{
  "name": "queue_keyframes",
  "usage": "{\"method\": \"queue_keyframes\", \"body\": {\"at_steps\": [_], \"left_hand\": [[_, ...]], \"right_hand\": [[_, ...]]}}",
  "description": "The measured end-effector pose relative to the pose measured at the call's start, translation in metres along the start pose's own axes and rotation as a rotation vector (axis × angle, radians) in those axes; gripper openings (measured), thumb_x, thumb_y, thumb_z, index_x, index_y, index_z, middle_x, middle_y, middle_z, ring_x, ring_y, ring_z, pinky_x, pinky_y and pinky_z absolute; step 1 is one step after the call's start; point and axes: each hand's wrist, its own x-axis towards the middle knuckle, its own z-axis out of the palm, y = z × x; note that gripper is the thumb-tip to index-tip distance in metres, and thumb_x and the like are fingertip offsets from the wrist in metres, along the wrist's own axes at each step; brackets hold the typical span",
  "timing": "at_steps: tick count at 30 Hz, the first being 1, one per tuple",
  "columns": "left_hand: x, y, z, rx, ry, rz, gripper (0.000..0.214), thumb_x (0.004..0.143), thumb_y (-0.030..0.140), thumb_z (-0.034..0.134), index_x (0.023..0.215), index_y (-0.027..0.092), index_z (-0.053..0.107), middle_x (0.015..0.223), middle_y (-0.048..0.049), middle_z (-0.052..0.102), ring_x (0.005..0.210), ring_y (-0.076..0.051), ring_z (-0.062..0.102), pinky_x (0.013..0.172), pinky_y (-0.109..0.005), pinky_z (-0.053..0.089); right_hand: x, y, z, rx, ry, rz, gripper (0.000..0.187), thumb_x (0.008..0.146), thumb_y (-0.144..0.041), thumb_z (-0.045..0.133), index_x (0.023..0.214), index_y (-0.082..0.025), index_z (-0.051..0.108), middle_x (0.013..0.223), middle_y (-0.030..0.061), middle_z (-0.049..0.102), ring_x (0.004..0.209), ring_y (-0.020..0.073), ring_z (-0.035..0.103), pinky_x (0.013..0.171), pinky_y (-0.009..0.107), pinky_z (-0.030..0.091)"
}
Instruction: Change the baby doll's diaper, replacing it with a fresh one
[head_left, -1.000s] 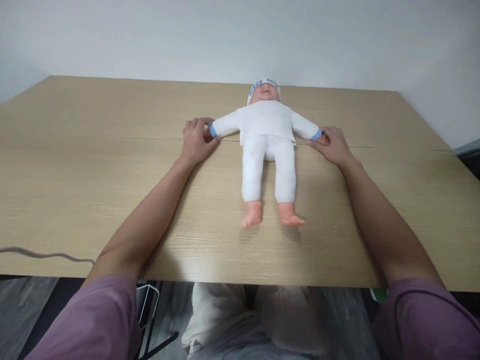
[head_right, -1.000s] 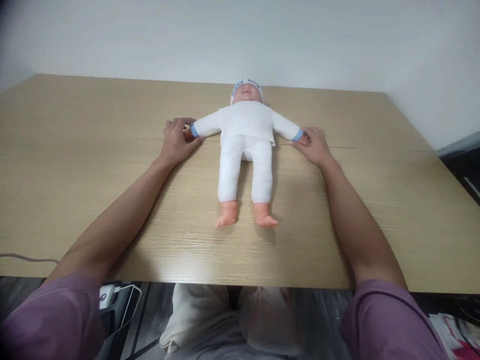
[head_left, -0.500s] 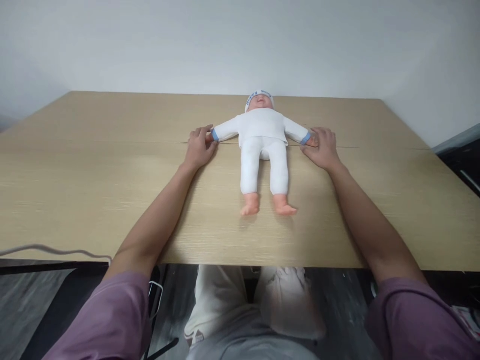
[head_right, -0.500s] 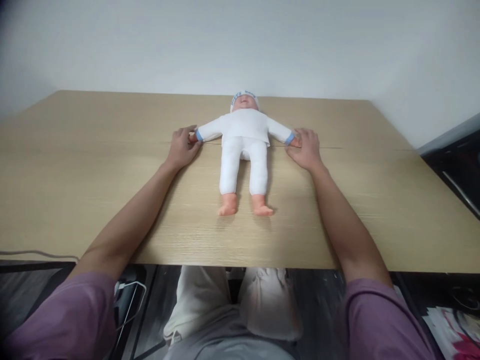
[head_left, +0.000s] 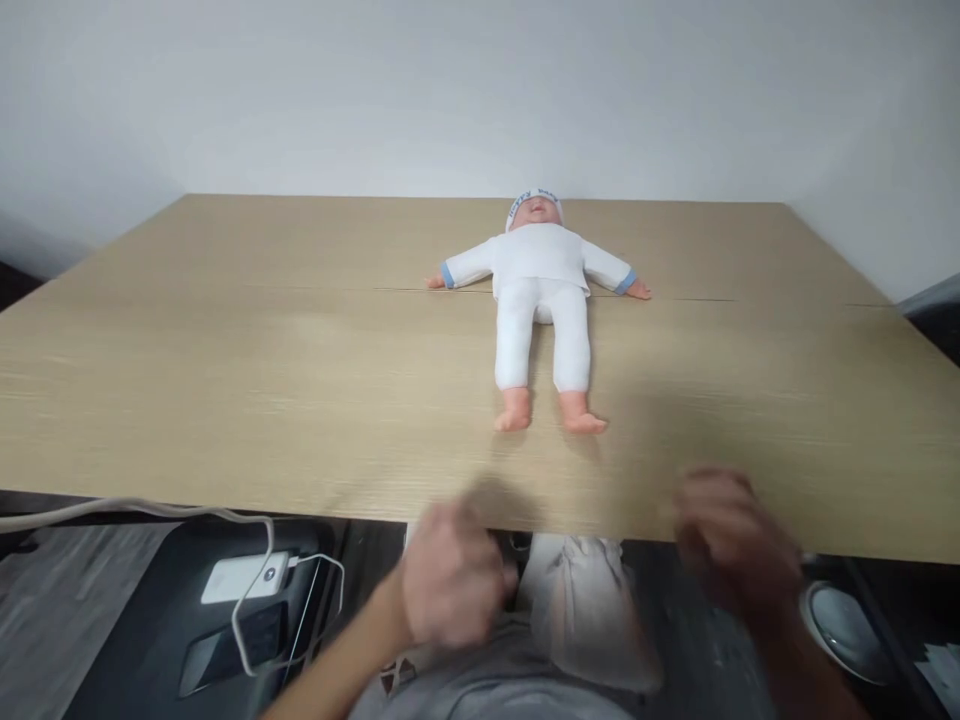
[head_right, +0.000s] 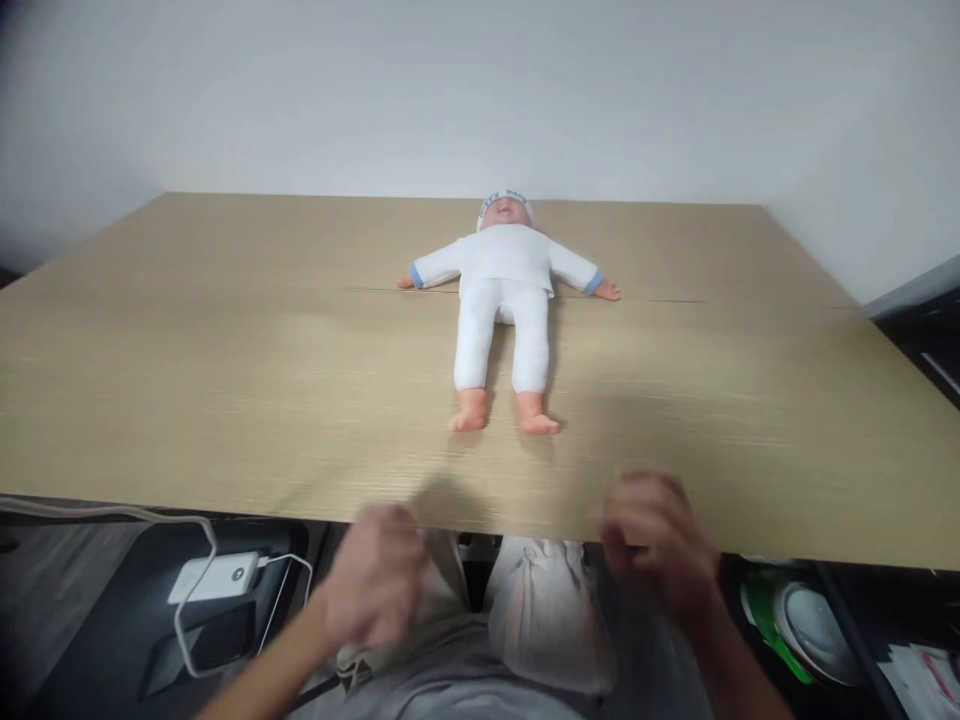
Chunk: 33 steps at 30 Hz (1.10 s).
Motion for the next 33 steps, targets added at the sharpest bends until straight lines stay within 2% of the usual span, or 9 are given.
{"method": "queue_keyframes", "body": {"at_steps": [2, 4, 8, 12, 16, 18, 23, 28, 33], "left_hand": [[-0.042, 0.005, 0.059, -0.127, -0.188, 0.124, 0.032, 0.101, 0.065, 0.060, 0.124, 0.049, 0.075, 0.098, -0.0046, 0.083, 0.081, -0.029, 0.072, 0.085, -0.058, 0.061], [-0.069, 0.010, 0.107, -0.193, -0.118, -0.090, 0.035, 0.107, 0.054, 0.055, 0.136, 0.043, 0.071, 0.112, -0.0085, 0.084, 0.100, -0.031, 0.076, 0.098, -0.057, 0.060], [-0.077, 0.023, 0.152, -0.315, -0.124, -0.312, 0.037, 0.108, 0.054, 0.059, 0.140, 0.039, 0.068, 0.123, -0.0083, 0.082, 0.115, -0.031, 0.076, 0.104, -0.051, 0.058], [-0.045, 0.022, 0.148, -0.207, -0.223, -0.182, 0.032, 0.111, 0.053, 0.053, 0.127, 0.032, 0.072, 0.120, -0.0097, 0.081, 0.115, -0.032, 0.075, 0.111, -0.055, 0.051], [-0.011, 0.011, 0.141, -0.188, -0.204, -0.209, 0.036, 0.113, 0.056, 0.050, 0.109, 0.027, 0.071, 0.112, -0.0123, 0.079, 0.112, -0.033, 0.073, 0.106, -0.054, 0.051], [-0.001, 0.007, 0.144, -0.282, -0.087, -0.356, 0.037, 0.111, 0.058, 0.053, 0.102, 0.025, 0.068, 0.106, -0.0107, 0.076, 0.106, -0.031, 0.071, 0.101, -0.049, 0.051], [0.017, 0.001, 0.171, -0.796, 0.131, -0.713, 0.046, 0.087, 0.059, 0.088, 0.105, 0.023, 0.066, 0.097, -0.0002, 0.069, 0.091, -0.019, 0.063, 0.091, -0.034, 0.049], [0.041, 0.007, 0.187, -0.992, 0.201, -0.865, 0.059, 0.071, 0.058, 0.099, 0.095, 0.021, 0.059, 0.084, 0.0036, 0.063, 0.088, -0.017, 0.066, 0.092, -0.031, 0.052], [0.030, 0.041, 0.162, -1.230, 0.115, -0.941, 0.072, 0.058, 0.064, 0.104, 0.097, 0.019, 0.064, 0.094, -0.0073, 0.076, 0.089, -0.024, 0.074, 0.086, -0.037, 0.060]], "right_hand": [[-0.053, -0.014, -0.001, -0.004, -0.045, -0.108, 0.075, 0.060, -0.054, 0.088, 0.130, -0.075, 0.069, 0.078, -0.0006, 0.079, 0.077, 0.0393, 0.079, 0.064, 0.068, 0.062], [-0.080, -0.030, 0.004, -0.072, -0.155, -0.159, 0.084, 0.052, -0.069, 0.086, 0.134, -0.076, 0.067, 0.087, -0.0056, 0.080, 0.083, 0.0411, 0.081, 0.056, 0.069, 0.062], [-0.069, -0.058, 0.019, -0.139, -0.399, -0.155, 0.064, 0.068, -0.080, 0.073, 0.131, -0.069, 0.071, 0.099, -0.0069, 0.078, 0.089, 0.0413, 0.084, 0.050, 0.063, 0.063], [-0.068, -0.052, 0.032, -0.113, -0.418, -0.069, 0.046, 0.090, -0.073, 0.055, 0.133, -0.065, 0.068, 0.101, -0.0056, 0.074, 0.084, 0.0362, 0.083, 0.054, 0.057, 0.066], [-0.130, -0.017, 0.049, -0.126, -0.146, 0.285, 0.043, 0.108, -0.057, 0.031, 0.129, -0.054, 0.068, 0.095, -0.0061, 0.072, 0.077, 0.0322, 0.079, 0.058, 0.052, 0.061], [-0.164, -0.002, 0.057, -0.071, -0.085, 0.536, 0.036, 0.103, -0.066, 0.051, 0.121, -0.039, 0.069, 0.097, -0.0016, 0.075, 0.080, 0.0317, 0.077, 0.065, 0.051, 0.064], [-0.196, 0.003, 0.066, 0.229, -0.127, 1.074, 0.080, 0.079, -0.091, 0.073, 0.119, -0.023, 0.069, 0.118, 0.0136, 0.079, 0.113, 0.0341, 0.075, 0.102, 0.050, 0.062], [-0.176, -0.012, 0.066, 0.424, -0.158, 1.086, 0.085, 0.071, -0.096, 0.076, 0.115, -0.024, 0.069, 0.120, 0.0122, 0.081, 0.120, 0.0368, 0.074, 0.107, 0.051, 0.058], [-0.154, -0.038, 0.052, 0.498, -0.214, 1.045, 0.086, 0.064, -0.094, 0.084, 0.109, -0.022, 0.071, 0.112, 0.0100, 0.082, 0.111, 0.0349, 0.075, 0.102, 0.049, 0.059]]}}
